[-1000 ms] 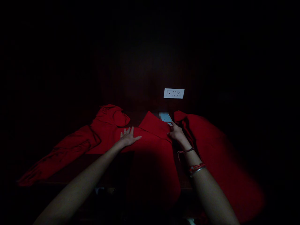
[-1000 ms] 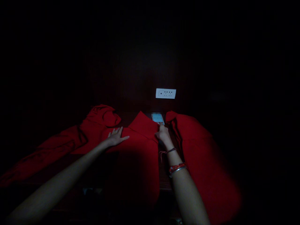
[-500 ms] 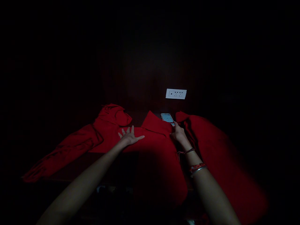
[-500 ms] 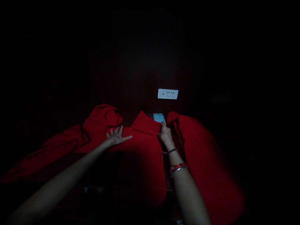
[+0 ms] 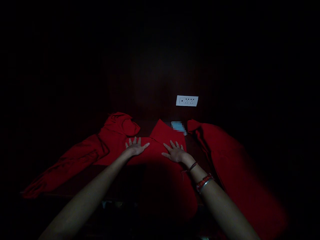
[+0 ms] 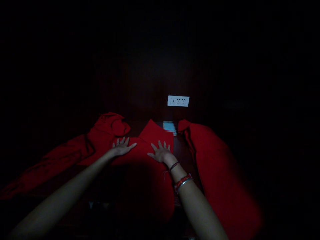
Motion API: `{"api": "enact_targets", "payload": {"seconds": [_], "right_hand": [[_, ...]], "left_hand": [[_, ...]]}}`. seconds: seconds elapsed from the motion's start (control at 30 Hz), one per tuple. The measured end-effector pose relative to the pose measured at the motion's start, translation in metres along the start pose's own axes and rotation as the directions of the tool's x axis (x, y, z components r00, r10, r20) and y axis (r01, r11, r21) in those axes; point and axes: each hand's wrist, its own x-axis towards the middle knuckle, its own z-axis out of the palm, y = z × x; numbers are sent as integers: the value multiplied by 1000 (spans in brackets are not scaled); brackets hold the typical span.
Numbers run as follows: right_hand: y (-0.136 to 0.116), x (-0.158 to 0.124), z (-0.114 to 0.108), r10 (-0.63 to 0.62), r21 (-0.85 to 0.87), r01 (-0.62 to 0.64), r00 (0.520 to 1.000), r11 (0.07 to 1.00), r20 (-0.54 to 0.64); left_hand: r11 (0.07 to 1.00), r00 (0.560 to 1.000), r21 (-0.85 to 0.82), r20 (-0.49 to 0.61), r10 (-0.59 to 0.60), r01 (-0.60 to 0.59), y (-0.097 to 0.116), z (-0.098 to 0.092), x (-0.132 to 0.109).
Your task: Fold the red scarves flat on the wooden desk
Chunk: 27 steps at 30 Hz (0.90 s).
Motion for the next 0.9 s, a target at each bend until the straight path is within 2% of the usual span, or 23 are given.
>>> {"api": "enact_targets", "payload": {"seconds": [0.1,0.23,0.33,0.53,0.7,0.9], "right_hand": [[2,-2,-2,-21,-4,21,999,1000,-44],[-1,-3,-6,-90,-113,60,956,992,-278],[-3,0,-6,-114,-200,42,925,979,-363],[0,3,-7,-134,-270,30,916,963,-377],[4,0,-9,-197,-257,117,929,959,-313],[-2,0,-12,-212,-379,88,930,921,-300]], "left_hand": [[999,1000,20,0,-30,30,-4,-2,1],[999,999,14,-2,-43,43,-4,2,4],[999,999,6,-16,-38,38,-5,4,7],[999,1000,15,6,-28,28,-8,-3,6],[998,999,43,-1,-40,40,-6,-4,4],[999,1000,48,-15,-16,17,-4,-3,2]]}}
